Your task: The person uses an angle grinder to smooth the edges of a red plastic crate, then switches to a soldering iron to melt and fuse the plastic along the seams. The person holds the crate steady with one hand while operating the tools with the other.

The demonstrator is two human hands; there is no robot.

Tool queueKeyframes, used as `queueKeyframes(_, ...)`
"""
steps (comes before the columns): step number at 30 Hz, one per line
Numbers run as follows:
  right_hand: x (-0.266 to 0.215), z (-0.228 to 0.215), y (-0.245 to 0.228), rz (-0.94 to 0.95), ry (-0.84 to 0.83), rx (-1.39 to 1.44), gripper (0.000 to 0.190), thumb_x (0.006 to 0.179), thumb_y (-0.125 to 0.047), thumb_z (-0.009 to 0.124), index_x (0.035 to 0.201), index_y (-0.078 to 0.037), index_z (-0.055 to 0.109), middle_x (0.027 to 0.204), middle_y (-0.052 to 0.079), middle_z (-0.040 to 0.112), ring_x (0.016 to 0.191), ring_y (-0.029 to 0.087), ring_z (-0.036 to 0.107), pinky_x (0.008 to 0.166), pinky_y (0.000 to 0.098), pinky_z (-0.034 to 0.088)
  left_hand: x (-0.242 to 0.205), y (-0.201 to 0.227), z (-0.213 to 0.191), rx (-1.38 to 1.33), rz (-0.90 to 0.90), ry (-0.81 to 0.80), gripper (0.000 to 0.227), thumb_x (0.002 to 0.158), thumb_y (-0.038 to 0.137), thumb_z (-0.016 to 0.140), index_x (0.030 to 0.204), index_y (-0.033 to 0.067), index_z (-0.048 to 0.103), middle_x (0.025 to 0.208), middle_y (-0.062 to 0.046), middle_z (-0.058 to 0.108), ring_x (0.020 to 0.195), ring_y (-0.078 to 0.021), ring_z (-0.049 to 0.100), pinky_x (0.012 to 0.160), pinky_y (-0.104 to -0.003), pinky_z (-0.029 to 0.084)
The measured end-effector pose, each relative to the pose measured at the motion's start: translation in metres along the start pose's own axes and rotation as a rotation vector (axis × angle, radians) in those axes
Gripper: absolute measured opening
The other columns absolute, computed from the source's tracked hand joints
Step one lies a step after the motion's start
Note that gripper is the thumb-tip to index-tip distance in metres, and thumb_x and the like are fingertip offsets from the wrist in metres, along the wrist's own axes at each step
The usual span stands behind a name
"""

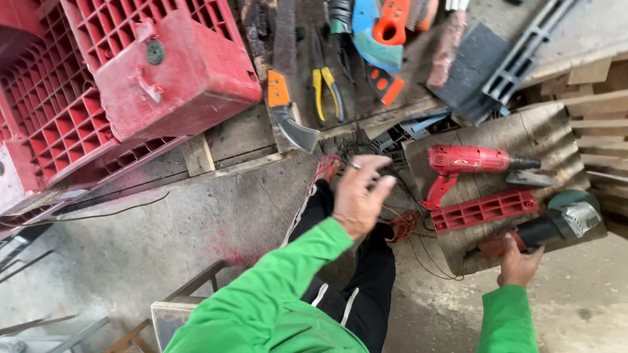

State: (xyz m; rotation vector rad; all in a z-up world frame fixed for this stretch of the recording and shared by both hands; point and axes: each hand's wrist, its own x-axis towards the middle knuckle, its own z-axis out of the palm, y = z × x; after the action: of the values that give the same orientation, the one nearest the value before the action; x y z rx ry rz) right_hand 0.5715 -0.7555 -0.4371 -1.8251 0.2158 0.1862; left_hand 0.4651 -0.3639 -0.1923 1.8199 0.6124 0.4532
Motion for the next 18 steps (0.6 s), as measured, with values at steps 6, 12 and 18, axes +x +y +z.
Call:
queueKeyframes(6,-0.047,0.054,-0.115,-0.106,0.323,-0.281,0.058,0.106,-0.009,0.078,0.148,0.011,0.045,0.131,0.018,0.062,0.115,0.021,0.063,0.100,0.0324,0.053,0.057,0.018,-0.123,0.129,-0.020,0.158,0.032,0.095,0.011,0.073,0.126,0.0057,0.068,0.127,-0.010,0.062,0.108,-0.0216,0.066,0.084,-0.032,0.057)
queueKeyframes(12,-0.086,0.281,-0.341,-0.585,0.049,-0.210,0.012,0.112,-0.003,0.068,0.121,0.004,0.071,0.120,0.013,0.072,0.110,0.022,0.069,0.103,0.0327,0.055,0.108,0.045,-0.171,0.097,0.240,0.091,0.031,0.096,0.008,0.075,0.126,0.0047,0.068,0.131,-0.013,0.062,0.121,-0.0307,0.061,0.104,-0.040,0.052)
queueKeyframes(18,-0.013,0.468,-0.426,-0.841,-0.093,-0.793,0.044,0.096,-0.036,0.078,0.119,-0.001,0.067,0.102,0.018,0.063,0.094,0.039,0.062,0.078,0.0504,0.050,0.124,0.047,-0.231,-0.029,0.237,-0.055,0.028,0.097,0.008,0.074,0.124,0.0045,0.069,0.130,-0.014,0.063,0.118,-0.0305,0.063,0.101,-0.039,0.054)
